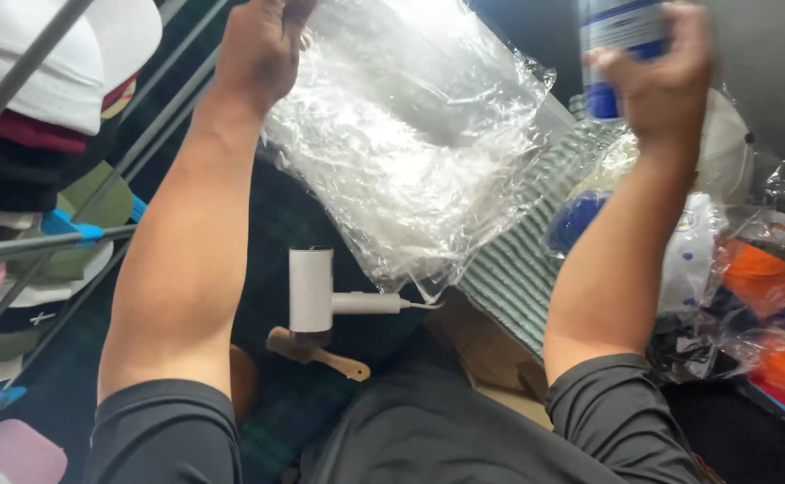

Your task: Preparing baseball caps by brushing, heat-shaping on a mold, and placing them into plastic bags.

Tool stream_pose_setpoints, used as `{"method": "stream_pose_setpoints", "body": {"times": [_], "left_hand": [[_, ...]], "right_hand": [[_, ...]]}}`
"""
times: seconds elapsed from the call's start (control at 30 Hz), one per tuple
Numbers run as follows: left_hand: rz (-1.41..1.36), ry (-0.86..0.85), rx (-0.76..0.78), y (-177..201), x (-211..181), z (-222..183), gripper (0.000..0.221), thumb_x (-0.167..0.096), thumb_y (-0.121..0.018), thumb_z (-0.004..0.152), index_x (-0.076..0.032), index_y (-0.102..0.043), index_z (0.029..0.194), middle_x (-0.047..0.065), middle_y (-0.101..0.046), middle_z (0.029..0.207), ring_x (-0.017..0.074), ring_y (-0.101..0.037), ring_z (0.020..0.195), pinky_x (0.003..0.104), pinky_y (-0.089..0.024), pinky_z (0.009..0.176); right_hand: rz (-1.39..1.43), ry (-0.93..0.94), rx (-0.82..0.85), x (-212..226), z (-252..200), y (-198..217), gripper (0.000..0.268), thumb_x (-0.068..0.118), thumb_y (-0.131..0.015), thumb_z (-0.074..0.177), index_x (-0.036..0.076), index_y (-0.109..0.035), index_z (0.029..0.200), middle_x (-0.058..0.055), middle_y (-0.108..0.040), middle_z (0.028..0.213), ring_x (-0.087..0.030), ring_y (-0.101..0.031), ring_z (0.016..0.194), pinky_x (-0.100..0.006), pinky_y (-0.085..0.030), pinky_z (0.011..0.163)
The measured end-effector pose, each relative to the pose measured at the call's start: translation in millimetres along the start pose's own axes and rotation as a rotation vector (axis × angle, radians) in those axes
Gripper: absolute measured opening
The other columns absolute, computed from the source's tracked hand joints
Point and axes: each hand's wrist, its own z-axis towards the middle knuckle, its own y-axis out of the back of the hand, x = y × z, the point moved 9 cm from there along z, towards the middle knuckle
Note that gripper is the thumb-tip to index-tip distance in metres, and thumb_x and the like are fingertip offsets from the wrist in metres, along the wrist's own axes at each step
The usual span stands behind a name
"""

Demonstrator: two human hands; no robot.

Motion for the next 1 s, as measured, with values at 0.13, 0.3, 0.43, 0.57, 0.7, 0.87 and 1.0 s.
{"method": "stream_pose_setpoints", "body": {"times": [0.13,0.3,0.43,0.57,0.7,0.87,1.0], "left_hand": [[0.066,-0.018,-0.060,1.0,8.3,11.5,0.044,-0.045,-0.039,0.114,-0.018,-0.054,0.145,0.011,-0.066,0.086,0.0345,-0.075,0.094,0.044,-0.049,0.064],[0.135,-0.064,-0.093,-21.1,14.3,31.0,0.044,-0.045,-0.040,0.114,-0.014,-0.055,0.141,0.015,-0.068,0.102,0.0406,-0.071,0.097,0.049,-0.049,0.065],[0.229,-0.078,-0.156,-14.8,23.9,28.9,0.045,-0.045,-0.042,0.113,-0.010,-0.055,0.137,0.018,-0.070,0.118,0.0466,-0.067,0.101,0.054,-0.050,0.066],[0.529,-0.252,-0.291,2.1,-29.0,-41.0,0.058,-0.054,-0.039,0.116,-0.007,-0.044,0.150,0.018,-0.064,0.128,0.0423,-0.061,0.112,0.058,-0.045,0.104],[0.568,0.301,-0.022,-66.4,64.0,-61.3,0.080,-0.076,-0.033,0.102,-0.025,-0.029,0.163,0.022,-0.025,0.164,0.0541,-0.029,0.144,0.074,-0.038,0.101],[0.390,0.363,-0.128,-99.7,109.5,-57.2,0.086,-0.077,-0.036,0.101,-0.021,-0.025,0.165,0.023,-0.007,0.169,0.0484,-0.006,0.156,0.078,-0.010,0.118],[0.189,0.497,-0.494,-93.2,77.0,-107.8,0.115,-0.082,-0.074,0.087,-0.023,-0.014,0.165,0.028,-0.004,0.172,0.0478,-0.008,0.161,0.070,-0.027,0.119]], "right_hand": [[0.113,0.238,-0.320,55.6,-49.2,62.7,0.046,0.002,-0.075,0.090,-0.001,-0.049,0.128,-0.017,-0.052,0.113,-0.029,-0.049,0.097,-0.042,-0.045,0.083],[0.217,0.381,0.184,130.8,-64.0,-63.3,0.070,0.016,-0.079,0.094,-0.003,-0.037,0.146,-0.030,-0.043,0.144,-0.036,-0.066,0.101,-0.038,-0.058,0.064],[-0.245,0.118,0.317,77.4,-59.9,-149.3,0.080,0.037,-0.079,0.087,0.007,-0.039,0.150,-0.019,-0.060,0.124,-0.030,-0.065,0.090,-0.042,-0.059,0.070],[-0.458,0.212,0.274,58.2,-62.2,-170.3,0.088,0.048,-0.077,0.086,0.025,-0.033,0.159,-0.012,-0.062,0.136,-0.038,-0.048,0.127,-0.058,-0.039,0.099],[-0.619,0.178,0.424,56.3,-51.0,-205.7,0.080,0.065,-0.063,0.094,0.032,-0.032,0.160,-0.014,-0.043,0.154,-0.039,-0.030,0.145,-0.069,-0.030,0.109],[-0.788,0.038,0.480,29.9,-41.0,-224.4,0.080,0.069,-0.054,0.094,0.038,-0.022,0.161,-0.011,-0.025,0.167,-0.036,-0.017,0.151,-0.062,-0.024,0.113],[-0.721,-0.048,0.453,34.2,-31.9,-203.5,0.083,0.069,-0.053,0.088,0.038,-0.028,0.161,-0.012,-0.020,0.167,-0.038,-0.004,0.150,-0.070,-0.017,0.111]]}}
